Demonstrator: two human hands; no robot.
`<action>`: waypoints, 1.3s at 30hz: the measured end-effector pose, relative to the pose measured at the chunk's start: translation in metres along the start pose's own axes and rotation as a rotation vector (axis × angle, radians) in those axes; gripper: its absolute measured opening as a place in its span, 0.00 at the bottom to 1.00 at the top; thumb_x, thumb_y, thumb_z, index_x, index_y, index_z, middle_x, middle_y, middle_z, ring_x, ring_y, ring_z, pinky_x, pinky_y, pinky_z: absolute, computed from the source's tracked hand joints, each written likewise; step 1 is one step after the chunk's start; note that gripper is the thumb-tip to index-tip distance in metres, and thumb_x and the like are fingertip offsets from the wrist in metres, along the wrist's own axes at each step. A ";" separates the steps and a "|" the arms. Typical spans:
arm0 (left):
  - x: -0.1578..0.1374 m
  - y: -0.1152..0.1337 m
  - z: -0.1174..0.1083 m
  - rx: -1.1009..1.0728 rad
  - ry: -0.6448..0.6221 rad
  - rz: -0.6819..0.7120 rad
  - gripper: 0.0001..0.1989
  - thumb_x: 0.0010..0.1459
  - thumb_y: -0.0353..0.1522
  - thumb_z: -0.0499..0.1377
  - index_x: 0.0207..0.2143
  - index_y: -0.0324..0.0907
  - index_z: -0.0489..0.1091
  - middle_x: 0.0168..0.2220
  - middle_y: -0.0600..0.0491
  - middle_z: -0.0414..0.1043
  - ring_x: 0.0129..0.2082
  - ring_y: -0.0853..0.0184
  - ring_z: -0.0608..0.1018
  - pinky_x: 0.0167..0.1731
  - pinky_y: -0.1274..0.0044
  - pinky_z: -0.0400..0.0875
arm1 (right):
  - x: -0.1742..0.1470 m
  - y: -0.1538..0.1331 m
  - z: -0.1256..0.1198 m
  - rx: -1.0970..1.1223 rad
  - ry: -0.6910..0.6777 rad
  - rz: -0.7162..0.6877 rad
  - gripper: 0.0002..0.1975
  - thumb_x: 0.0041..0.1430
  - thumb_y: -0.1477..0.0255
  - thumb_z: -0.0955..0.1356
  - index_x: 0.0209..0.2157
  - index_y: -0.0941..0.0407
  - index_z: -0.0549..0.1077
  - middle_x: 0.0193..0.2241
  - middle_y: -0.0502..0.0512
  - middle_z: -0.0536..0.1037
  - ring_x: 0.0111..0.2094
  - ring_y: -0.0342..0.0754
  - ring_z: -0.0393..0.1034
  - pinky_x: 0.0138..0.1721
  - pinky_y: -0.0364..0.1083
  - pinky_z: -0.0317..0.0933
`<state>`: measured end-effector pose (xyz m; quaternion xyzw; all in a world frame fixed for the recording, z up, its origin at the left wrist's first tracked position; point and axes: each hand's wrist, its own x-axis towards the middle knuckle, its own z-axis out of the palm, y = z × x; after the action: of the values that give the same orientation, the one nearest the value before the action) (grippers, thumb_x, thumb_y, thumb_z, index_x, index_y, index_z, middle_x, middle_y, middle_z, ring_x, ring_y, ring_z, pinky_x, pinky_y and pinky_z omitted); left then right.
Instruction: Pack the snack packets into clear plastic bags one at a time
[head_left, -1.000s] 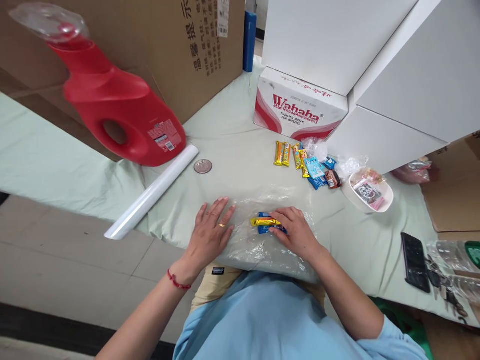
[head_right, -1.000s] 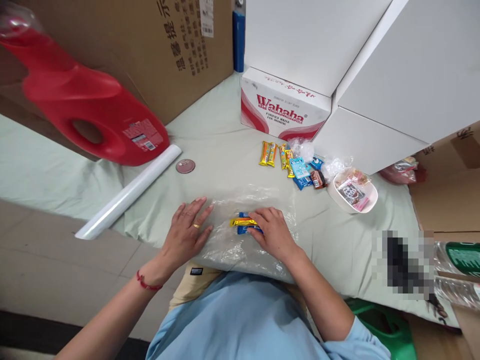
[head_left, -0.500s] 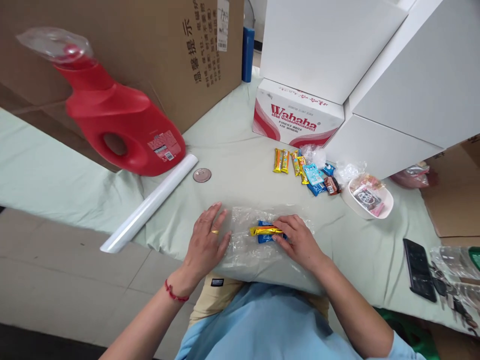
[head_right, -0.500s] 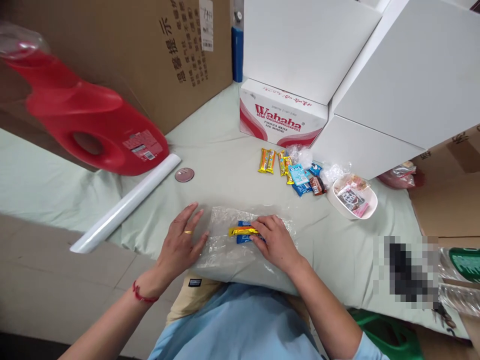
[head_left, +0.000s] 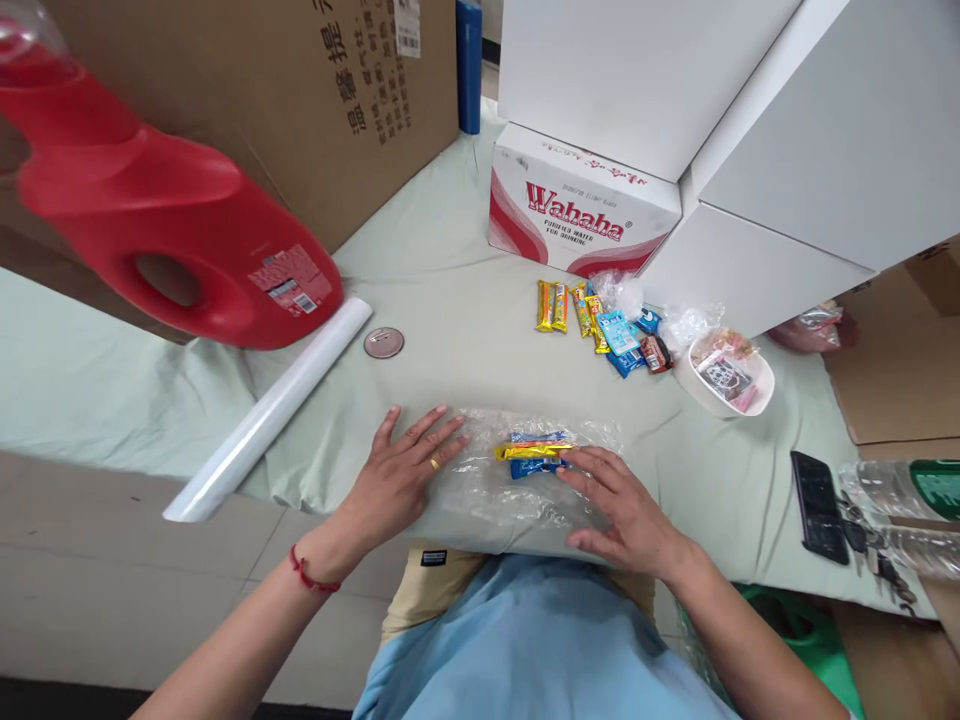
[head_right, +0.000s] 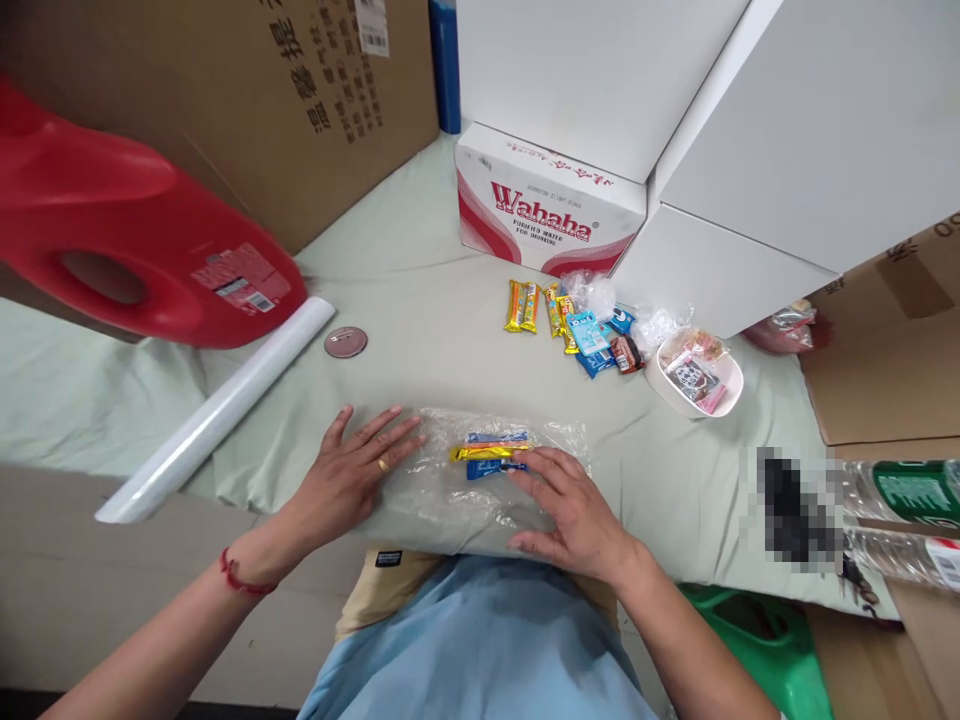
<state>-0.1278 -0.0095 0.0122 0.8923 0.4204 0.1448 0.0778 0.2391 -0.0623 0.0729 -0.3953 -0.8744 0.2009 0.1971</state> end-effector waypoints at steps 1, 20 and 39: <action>-0.001 -0.001 0.000 -0.012 -0.002 0.006 0.45 0.49 0.17 0.50 0.69 0.52 0.65 0.71 0.51 0.64 0.75 0.55 0.59 0.74 0.45 0.36 | -0.003 -0.001 0.000 -0.013 -0.036 -0.002 0.41 0.65 0.46 0.70 0.72 0.50 0.60 0.67 0.67 0.69 0.69 0.63 0.62 0.68 0.67 0.58; 0.007 0.017 -0.004 -0.313 0.074 -0.077 0.12 0.71 0.38 0.51 0.43 0.47 0.74 0.56 0.48 0.81 0.72 0.56 0.66 0.73 0.47 0.42 | 0.042 0.000 -0.024 -0.079 -0.076 -0.038 0.11 0.73 0.74 0.63 0.46 0.54 0.77 0.60 0.65 0.76 0.64 0.58 0.65 0.62 0.62 0.68; 0.004 0.078 -0.015 -0.010 0.941 -0.354 0.15 0.59 0.24 0.63 0.47 0.45 0.70 0.50 0.44 0.76 0.67 0.52 0.69 0.66 0.52 0.64 | 0.083 0.054 -0.007 0.264 -0.255 0.260 0.15 0.74 0.67 0.61 0.44 0.55 0.78 0.36 0.53 0.82 0.36 0.48 0.75 0.39 0.44 0.64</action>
<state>-0.0737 -0.0560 0.0473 0.6449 0.5540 0.5183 -0.0925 0.2249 0.0358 0.0673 -0.4469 -0.8001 0.3854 0.1076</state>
